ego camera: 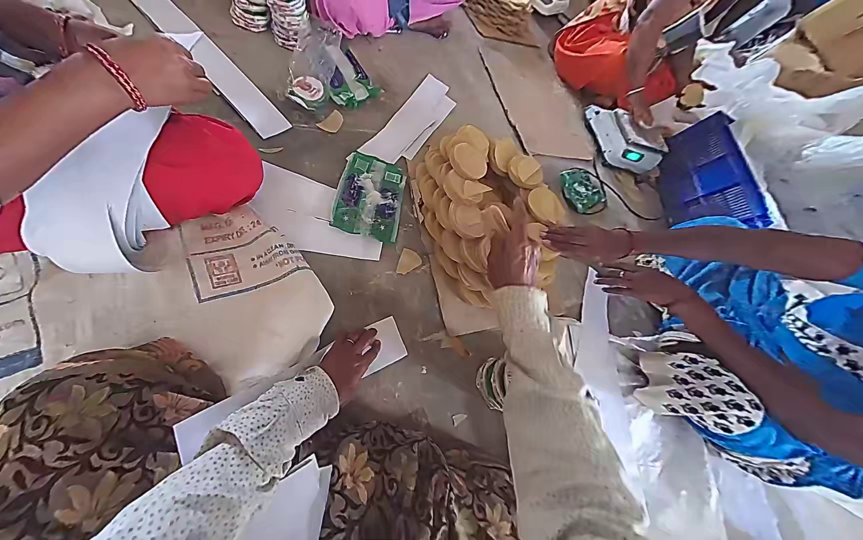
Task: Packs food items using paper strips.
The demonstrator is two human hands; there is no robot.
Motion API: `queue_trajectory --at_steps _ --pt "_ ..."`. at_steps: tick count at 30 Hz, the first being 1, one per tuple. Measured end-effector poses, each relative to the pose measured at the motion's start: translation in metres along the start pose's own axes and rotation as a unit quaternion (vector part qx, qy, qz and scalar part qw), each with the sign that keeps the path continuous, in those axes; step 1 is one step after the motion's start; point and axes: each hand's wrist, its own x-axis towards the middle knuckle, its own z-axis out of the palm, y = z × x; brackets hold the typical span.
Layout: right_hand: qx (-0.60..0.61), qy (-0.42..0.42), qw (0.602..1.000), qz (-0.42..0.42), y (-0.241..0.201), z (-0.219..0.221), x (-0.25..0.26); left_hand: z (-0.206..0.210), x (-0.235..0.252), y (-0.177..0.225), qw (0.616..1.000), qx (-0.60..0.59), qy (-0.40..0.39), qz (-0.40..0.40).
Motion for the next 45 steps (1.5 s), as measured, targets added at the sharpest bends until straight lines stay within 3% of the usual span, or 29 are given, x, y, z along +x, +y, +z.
queue_trajectory --at_steps 2,4,5,7,8,9,11,15,20,23,25,27,31,34,36,39,43,45 --pt "0.144 0.025 0.989 0.008 0.0 -0.006 -0.047 -0.011 -0.005 0.004 0.996 -0.069 0.05 0.006" --pt "0.267 0.014 0.963 0.023 -0.003 -0.004 -0.095 -0.01 -0.011 0.01 0.949 -0.244 0.19 0.062" --pt "0.311 0.006 0.95 0.025 -0.005 0.002 -0.12 -0.009 -0.012 0.02 0.899 -0.368 0.225 0.073" --pt "0.359 -0.019 0.933 0.022 -0.011 0.013 -0.169 -0.011 -0.015 0.054 0.738 -0.643 0.199 0.045" --pt "0.377 -0.039 0.925 0.018 -0.015 0.016 -0.19 -0.014 -0.017 0.07 0.654 -0.734 0.184 0.009" --pt "0.396 -0.058 0.916 0.016 -0.019 0.016 -0.209 -0.015 -0.018 0.084 0.595 -0.783 0.179 -0.032" --pt "0.431 -0.075 0.899 -0.004 -0.021 0.015 -0.239 -0.007 -0.017 0.099 0.534 -0.822 0.188 -0.059" --pt "0.459 -0.076 0.885 -0.023 -0.007 0.001 -0.27 0.02 -0.016 0.108 0.425 -0.892 0.142 0.068" --pt "0.451 -0.08 0.888 -0.048 0.012 -0.015 -0.287 0.04 -0.025 0.118 0.392 -0.896 0.084 0.192" --pt "0.39 0.035 0.916 -0.086 0.022 -0.017 -0.293 0.052 -0.03 0.118 0.365 -0.905 0.092 0.197" --pt "0.308 0.116 0.942 -0.067 0.023 -0.014 -0.295 0.058 -0.032 0.116 0.367 -0.906 0.086 0.194" --pt "0.259 0.168 0.951 -0.035 0.026 -0.016 -0.296 0.07 -0.025 0.11 0.334 -0.917 0.039 0.216" --pt "0.368 0.255 0.893 -0.04 0.025 -0.034 -0.293 0.061 -0.037 0.122 0.335 -0.923 0.04 0.184" --pt "0.478 0.159 0.862 -0.052 0.021 -0.037 -0.295 0.053 -0.046 0.134 0.328 -0.928 0.088 0.152" --pt "0.43 0.089 0.897 -0.049 0.015 -0.022 -0.296 0.056 -0.044 0.133 0.324 -0.925 0.078 0.184" --pt "0.254 0.114 0.958 -0.072 0.005 0.001 -0.299 0.044 -0.052 0.144 0.36 -0.918 0.088 0.138" --pt "0.322 0.054 0.943 -0.064 0.003 0.009 -0.3 0.046 -0.035 0.138 0.406 -0.9 0.146 0.059" --pt "0.394 -0.005 0.918 -0.039 0.005 0.007 -0.295 0.045 -0.023 0.137 0.516 -0.824 0.234 0.015"
